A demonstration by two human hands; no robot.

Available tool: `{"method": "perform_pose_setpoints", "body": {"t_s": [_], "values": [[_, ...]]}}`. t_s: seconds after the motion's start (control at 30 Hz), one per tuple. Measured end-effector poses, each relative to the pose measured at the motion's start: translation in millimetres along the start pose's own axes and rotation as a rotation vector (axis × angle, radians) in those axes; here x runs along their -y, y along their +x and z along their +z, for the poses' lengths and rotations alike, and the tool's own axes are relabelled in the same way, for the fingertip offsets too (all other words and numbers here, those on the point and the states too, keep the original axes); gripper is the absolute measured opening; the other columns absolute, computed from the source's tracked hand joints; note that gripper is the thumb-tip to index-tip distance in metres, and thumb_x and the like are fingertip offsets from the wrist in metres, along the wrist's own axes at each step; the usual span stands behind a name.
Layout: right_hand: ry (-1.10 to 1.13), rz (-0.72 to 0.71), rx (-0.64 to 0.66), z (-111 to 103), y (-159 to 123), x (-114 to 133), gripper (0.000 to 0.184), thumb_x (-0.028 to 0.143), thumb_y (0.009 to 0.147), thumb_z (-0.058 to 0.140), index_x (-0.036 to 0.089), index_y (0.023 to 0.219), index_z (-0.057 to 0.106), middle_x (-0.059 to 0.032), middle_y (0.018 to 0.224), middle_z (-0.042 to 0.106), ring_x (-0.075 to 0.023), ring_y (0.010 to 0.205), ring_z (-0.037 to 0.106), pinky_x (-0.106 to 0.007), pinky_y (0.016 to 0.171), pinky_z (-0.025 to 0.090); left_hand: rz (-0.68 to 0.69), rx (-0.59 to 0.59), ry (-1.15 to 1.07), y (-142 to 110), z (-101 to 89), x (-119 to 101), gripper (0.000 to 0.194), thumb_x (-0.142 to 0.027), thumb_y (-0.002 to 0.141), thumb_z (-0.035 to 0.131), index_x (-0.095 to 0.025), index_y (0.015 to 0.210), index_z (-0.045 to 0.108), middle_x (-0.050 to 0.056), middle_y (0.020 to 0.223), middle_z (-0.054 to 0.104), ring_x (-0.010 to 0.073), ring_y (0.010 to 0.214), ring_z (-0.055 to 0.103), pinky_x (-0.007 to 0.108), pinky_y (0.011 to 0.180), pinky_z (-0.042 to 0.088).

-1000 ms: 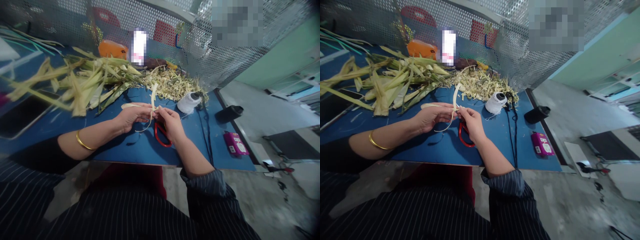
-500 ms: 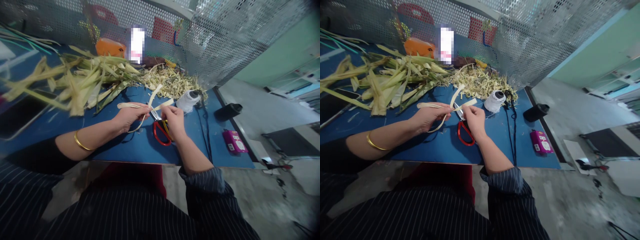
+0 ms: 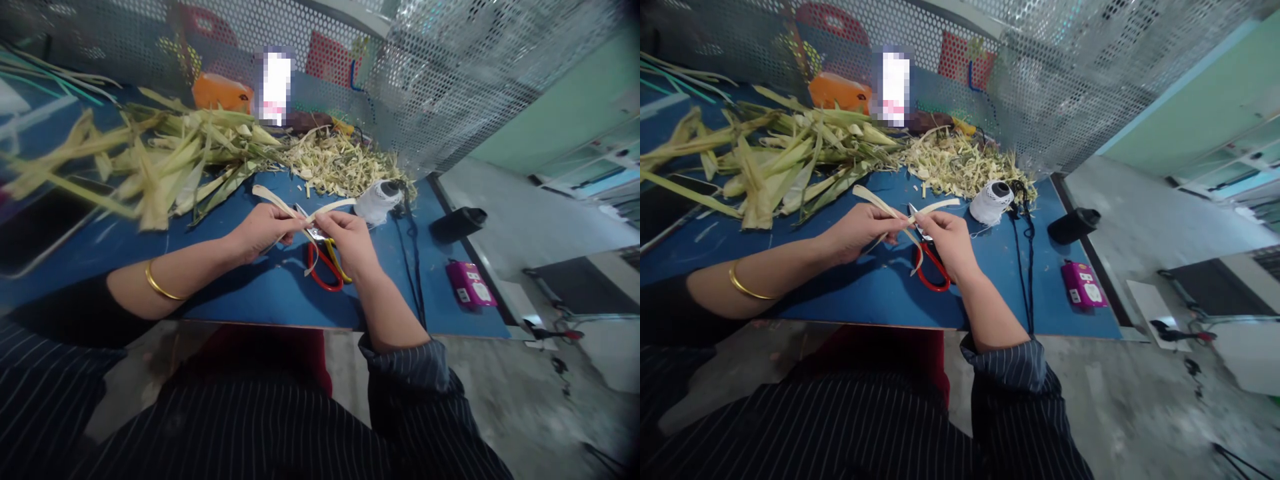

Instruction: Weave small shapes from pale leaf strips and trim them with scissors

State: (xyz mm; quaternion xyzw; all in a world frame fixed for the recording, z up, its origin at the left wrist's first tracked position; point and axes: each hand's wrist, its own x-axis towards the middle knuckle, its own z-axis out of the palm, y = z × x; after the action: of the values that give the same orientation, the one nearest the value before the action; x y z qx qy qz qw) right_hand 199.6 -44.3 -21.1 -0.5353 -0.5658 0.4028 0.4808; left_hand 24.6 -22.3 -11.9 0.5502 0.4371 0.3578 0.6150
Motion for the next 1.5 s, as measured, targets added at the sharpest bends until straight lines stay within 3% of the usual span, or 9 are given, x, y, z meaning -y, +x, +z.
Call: {"method": "perform_pose_setpoints", "body": {"t_s": [0.13,0.47,0.6,0.67,0.73,0.83,0.93,1.23,1.5], "values": [[0.098,-0.002,-0.131,5.5,0.5,-6.6,0.025,0.037,0.071,0.075,0.018,0.062,0.062,0.0031,0.057,0.055,-0.0093,0.056,0.044,-0.026,0.057,0.036,0.025,0.103,0.094,1.1,-2.6,4.9,0.025,-0.037,0.074,0.073,-0.012,0.072,0.074,-0.001,0.05,0.054,0.0086,0.05,0.047,0.022,0.052,0.038],[-0.102,-0.07,-0.122,10.5,-1.9,-10.0,0.032,0.039,0.081,0.064,0.019,0.059,0.054,0.0045,0.054,0.046,-0.0091,0.054,0.039,-0.026,0.054,0.033,0.032,0.278,0.139,0.7,-5.4,1.7,0.018,-0.029,0.069,0.075,-0.012,0.07,0.071,0.001,0.06,0.06,0.0089,0.053,0.048,0.021,0.051,0.04],[-0.365,-0.314,-0.295,0.9,-7.5,4.2,0.045,0.045,0.089,0.056,0.019,0.053,0.052,0.0019,0.055,0.047,-0.0112,0.056,0.043,-0.029,0.06,0.036,0.009,0.22,0.163,-2.4,-4.1,-0.5,0.023,-0.033,0.071,0.073,-0.01,0.073,0.072,0.001,0.057,0.056,0.0088,0.051,0.044,0.022,0.048,0.036],[-0.511,-0.482,-0.361,-1.2,-9.1,8.5,0.036,0.042,0.089,0.057,0.02,0.061,0.058,-0.0006,0.066,0.055,-0.0139,0.067,0.051,-0.032,0.07,0.041,0.021,0.197,0.189,-3.5,-3.2,-0.2,0.026,-0.036,0.072,0.072,-0.01,0.074,0.073,-0.001,0.054,0.053,0.0086,0.05,0.041,0.021,0.047,0.035],[-0.61,-0.571,-0.279,0.4,-8.9,8.6,0.021,0.04,0.087,0.062,0.021,0.078,0.065,-0.0033,0.083,0.063,-0.0175,0.083,0.058,-0.036,0.083,0.042,0.037,0.21,0.229,-3.6,-1.8,1.4,0.026,-0.037,0.072,0.07,-0.011,0.076,0.072,-0.001,0.056,0.053,0.0087,0.051,0.041,0.021,0.047,0.035],[-0.536,-0.53,-0.036,8.3,-6.9,4.4,0.013,0.035,0.085,0.065,0.023,0.09,0.069,-0.004,0.095,0.067,-0.0188,0.094,0.061,-0.036,0.088,0.044,0.079,0.234,0.324,-2.5,1.2,6.4,0.02,-0.032,0.073,0.067,-0.013,0.068,0.068,-0.003,0.055,0.051,0.0084,0.05,0.041,0.021,0.047,0.032],[-0.322,-0.428,0.066,16.6,-6.7,2.7,0.008,0.028,0.083,0.065,0.022,0.079,0.068,-0.0015,0.086,0.067,-0.0163,0.085,0.062,-0.032,0.081,0.048,0.077,0.233,0.387,-1.8,4.1,11.4,0.021,-0.029,0.072,0.065,-0.014,0.058,0.061,-0.005,0.047,0.043,0.0076,0.046,0.036,0.022,0.045,0.027],[-0.128,-0.214,-0.113,16.5,-5.9,-2.0,0.012,0.025,0.08,0.064,0.021,0.071,0.058,0.0012,0.074,0.06,-0.0135,0.074,0.054,-0.029,0.075,0.045,0.096,0.294,0.347,-6.2,4.9,7.1,0.034,-0.038,0.075,0.065,-0.015,0.051,0.061,0.001,0.049,0.054,0.0091,0.047,0.045,0.023,0.047,0.031],[-0.287,-0.476,-0.188,7.7,-5.5,7.1,0.011,0.025,0.088,0.057,0.022,0.081,0.064,-0.0032,0.09,0.063,-0.0171,0.093,0.058,-0.033,0.089,0.043,-0.018,0.271,0.128,-6.6,3.5,1.4,0.032,-0.039,0.076,0.07,-0.014,0.056,0.067,0.003,0.053,0.059,0.009,0.049,0.048,0.021,0.049,0.038]]}}
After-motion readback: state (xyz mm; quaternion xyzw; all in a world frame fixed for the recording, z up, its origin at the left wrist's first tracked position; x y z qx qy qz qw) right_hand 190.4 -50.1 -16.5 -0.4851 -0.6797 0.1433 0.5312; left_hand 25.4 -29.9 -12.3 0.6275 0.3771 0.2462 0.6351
